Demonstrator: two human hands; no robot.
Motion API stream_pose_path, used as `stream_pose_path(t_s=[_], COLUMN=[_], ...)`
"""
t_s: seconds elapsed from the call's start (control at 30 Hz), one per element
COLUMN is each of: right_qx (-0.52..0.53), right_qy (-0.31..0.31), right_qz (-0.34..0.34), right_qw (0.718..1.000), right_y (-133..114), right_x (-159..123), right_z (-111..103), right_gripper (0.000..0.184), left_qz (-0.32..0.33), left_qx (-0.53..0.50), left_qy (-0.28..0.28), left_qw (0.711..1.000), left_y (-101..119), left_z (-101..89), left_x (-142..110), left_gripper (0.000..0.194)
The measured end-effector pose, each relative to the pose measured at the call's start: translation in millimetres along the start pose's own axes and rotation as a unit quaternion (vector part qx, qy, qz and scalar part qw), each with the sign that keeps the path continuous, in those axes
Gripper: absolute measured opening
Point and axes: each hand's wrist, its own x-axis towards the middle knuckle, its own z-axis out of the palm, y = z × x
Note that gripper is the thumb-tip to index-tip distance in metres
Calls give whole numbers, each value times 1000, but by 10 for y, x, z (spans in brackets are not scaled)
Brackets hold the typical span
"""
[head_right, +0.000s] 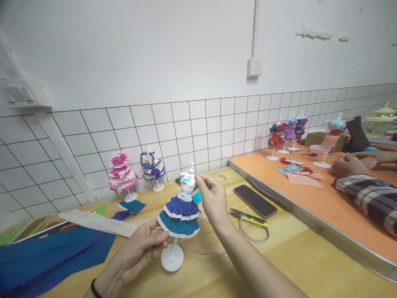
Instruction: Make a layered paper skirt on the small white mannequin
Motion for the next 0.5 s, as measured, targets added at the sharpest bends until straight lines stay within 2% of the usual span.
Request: stream_pose_path(t_s=[0.07,0.33,0.5], right_qx=[1,8,12], right_qy=[3,-8,-7], right_qz=[2,6,7], right_qw=[1000,1000,1000], right_y=[-1,-19,-11], right_x=[5,-3,-2], right_z=[-6,2,6], right_gripper=[27,25,26], left_qz=[-5,24,37], left_qx=[8,28,17], left_qy=[-4,-9,-11], left_qw=[1000,999,999], left_y=[12,50,36], left_z=[11,44,22], left_x=[-10,-33,-24], left_gripper=[31,39,36])
